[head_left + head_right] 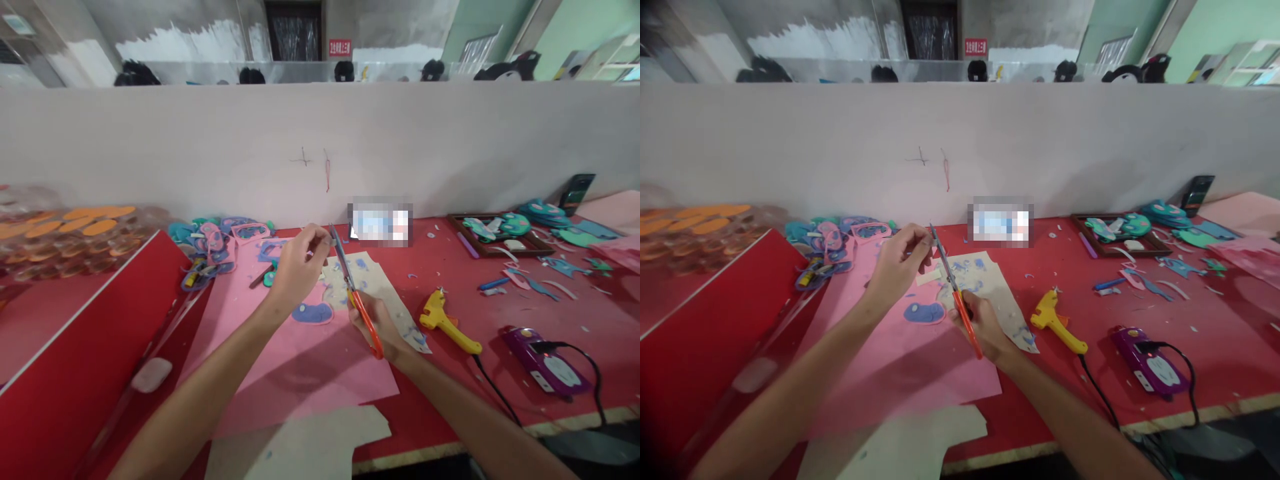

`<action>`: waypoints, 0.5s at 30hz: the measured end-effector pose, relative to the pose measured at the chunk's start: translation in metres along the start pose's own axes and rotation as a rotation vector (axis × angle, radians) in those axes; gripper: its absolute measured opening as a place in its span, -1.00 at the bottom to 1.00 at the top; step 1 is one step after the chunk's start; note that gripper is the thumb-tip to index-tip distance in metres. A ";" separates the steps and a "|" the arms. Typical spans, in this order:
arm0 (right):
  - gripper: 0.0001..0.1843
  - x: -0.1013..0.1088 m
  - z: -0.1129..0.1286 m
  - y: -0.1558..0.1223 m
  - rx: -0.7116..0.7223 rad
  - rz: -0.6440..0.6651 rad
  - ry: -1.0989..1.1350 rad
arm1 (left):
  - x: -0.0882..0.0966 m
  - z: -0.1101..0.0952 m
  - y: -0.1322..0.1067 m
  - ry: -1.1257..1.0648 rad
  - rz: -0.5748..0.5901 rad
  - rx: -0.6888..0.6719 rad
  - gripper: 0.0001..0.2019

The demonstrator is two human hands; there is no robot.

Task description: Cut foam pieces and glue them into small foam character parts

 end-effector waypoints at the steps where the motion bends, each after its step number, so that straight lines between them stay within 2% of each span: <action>1: -0.50 0.000 0.000 0.000 -0.002 0.002 -0.004 | 0.000 0.000 0.000 0.001 -0.005 0.000 -0.89; 10: -0.49 -0.002 -0.006 -0.002 -0.009 -0.020 -0.003 | 0.002 -0.005 -0.001 0.018 -0.033 -0.004 -0.81; 15: -0.49 -0.001 -0.003 -0.002 0.001 -0.030 0.022 | -0.001 -0.008 -0.003 0.037 0.012 -0.024 -0.77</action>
Point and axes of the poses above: each hand's wrist, its own y-axis towards the middle knuckle, its own x-axis out of the back of the hand, z = x × y, the point moved 3 cm from there along y, towards the middle knuckle, and after that the axes turned 3 degrees about z, right-handed, at the moved point
